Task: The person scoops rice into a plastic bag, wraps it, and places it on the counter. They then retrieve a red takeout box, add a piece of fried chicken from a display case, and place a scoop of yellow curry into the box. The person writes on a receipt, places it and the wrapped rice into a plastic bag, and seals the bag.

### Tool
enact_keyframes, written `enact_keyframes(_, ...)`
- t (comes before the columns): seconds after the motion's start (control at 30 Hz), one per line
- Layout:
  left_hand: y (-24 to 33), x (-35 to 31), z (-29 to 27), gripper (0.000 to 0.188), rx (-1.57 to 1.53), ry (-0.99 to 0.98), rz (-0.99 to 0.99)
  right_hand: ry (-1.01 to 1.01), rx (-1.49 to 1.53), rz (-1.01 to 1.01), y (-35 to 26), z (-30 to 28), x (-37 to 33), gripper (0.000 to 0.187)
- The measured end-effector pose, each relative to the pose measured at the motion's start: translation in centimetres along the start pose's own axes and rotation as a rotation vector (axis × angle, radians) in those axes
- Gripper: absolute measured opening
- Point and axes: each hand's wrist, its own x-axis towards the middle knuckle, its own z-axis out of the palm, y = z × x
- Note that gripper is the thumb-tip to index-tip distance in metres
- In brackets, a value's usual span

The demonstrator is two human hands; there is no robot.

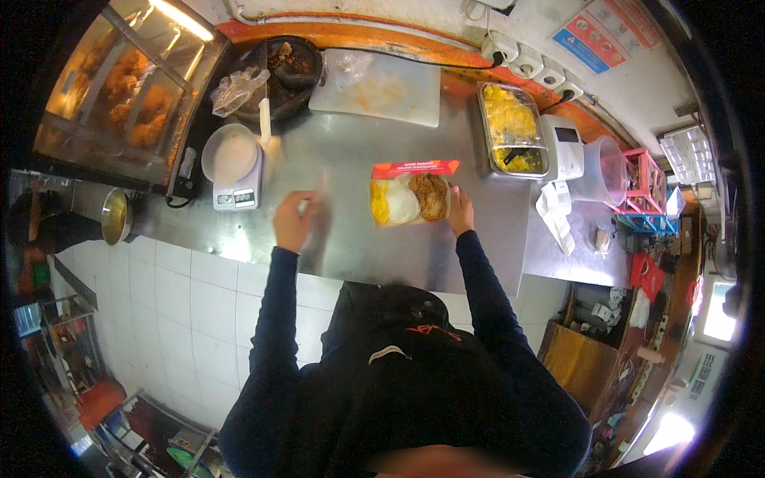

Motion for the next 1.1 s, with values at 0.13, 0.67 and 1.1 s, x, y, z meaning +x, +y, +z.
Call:
enact_keyframes(0.13,7.0,0.1,5.9,0.018,-0.496,-0.322,-0.029,0.045,0.267,0.209,0.1,-0.7,-2.2,0.052)
enact_keyframes(0.67,6.6,2.5,4.2,0.075,0.541,-0.747,-0.255,-0.823,0.256,0.061,-5.0,-7.7,-19.6,0.041)
enact_keyframes(1.1,-6.3,3.0,17.5,0.038,0.081,-0.492,0.164,-0.647,0.423,0.231,6.8,-15.1,-31.8,0.052)
